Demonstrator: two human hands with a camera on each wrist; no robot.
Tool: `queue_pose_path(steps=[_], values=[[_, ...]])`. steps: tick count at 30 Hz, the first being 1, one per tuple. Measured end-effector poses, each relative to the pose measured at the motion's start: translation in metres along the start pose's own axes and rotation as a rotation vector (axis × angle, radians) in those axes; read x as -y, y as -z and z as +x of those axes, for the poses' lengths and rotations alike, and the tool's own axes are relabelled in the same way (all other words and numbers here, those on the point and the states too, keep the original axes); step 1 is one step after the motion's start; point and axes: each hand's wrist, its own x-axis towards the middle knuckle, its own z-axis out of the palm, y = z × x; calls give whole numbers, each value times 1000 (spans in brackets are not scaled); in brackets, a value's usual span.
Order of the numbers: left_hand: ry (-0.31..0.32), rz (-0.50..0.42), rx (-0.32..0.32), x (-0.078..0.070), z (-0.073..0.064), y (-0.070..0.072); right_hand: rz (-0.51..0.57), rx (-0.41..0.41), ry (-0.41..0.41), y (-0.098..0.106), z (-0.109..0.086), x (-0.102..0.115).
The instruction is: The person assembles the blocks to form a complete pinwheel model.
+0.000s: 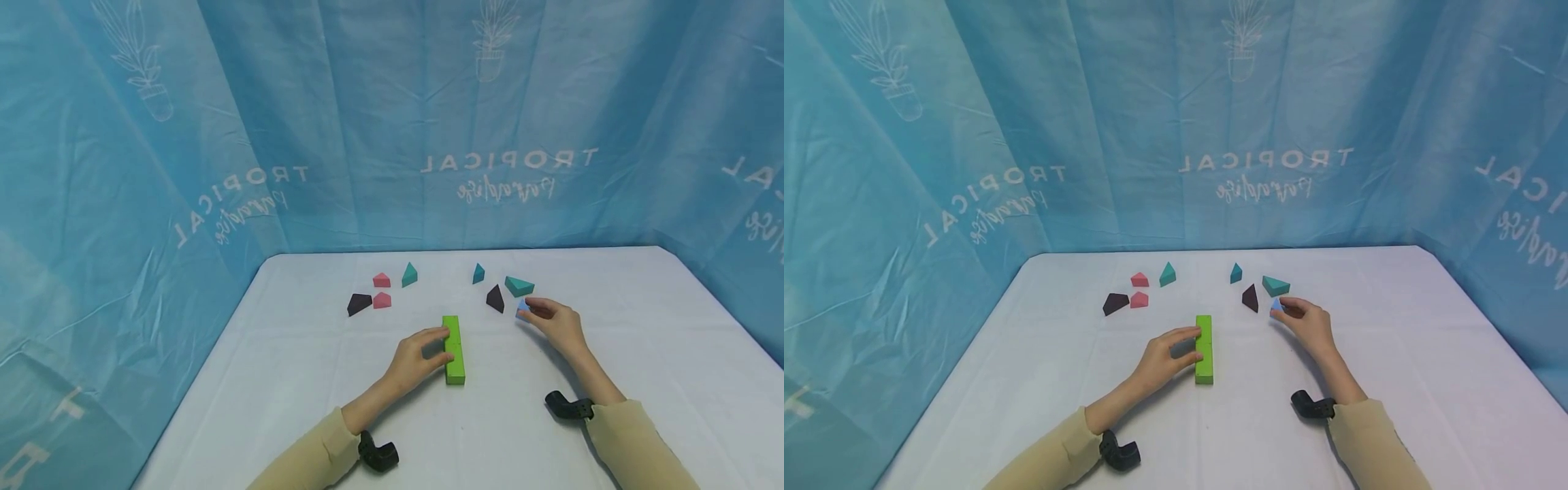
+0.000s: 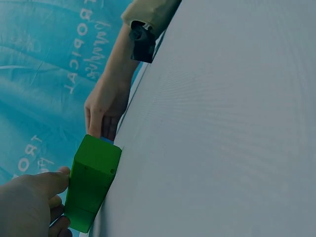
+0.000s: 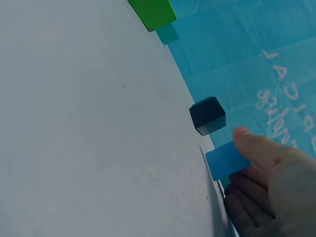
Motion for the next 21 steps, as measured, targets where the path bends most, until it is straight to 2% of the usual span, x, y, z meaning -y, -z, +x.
queue_pose_path(steps=[9,13,21], values=[[-2,-5,-7,1,1,1,-40,-44,34,-5,3,0],[0,-7,-9,2,1,1,-38,-42,19,-5,5,1],[6,5,8,2,0,-1,93,9,-155,17,9,12]])
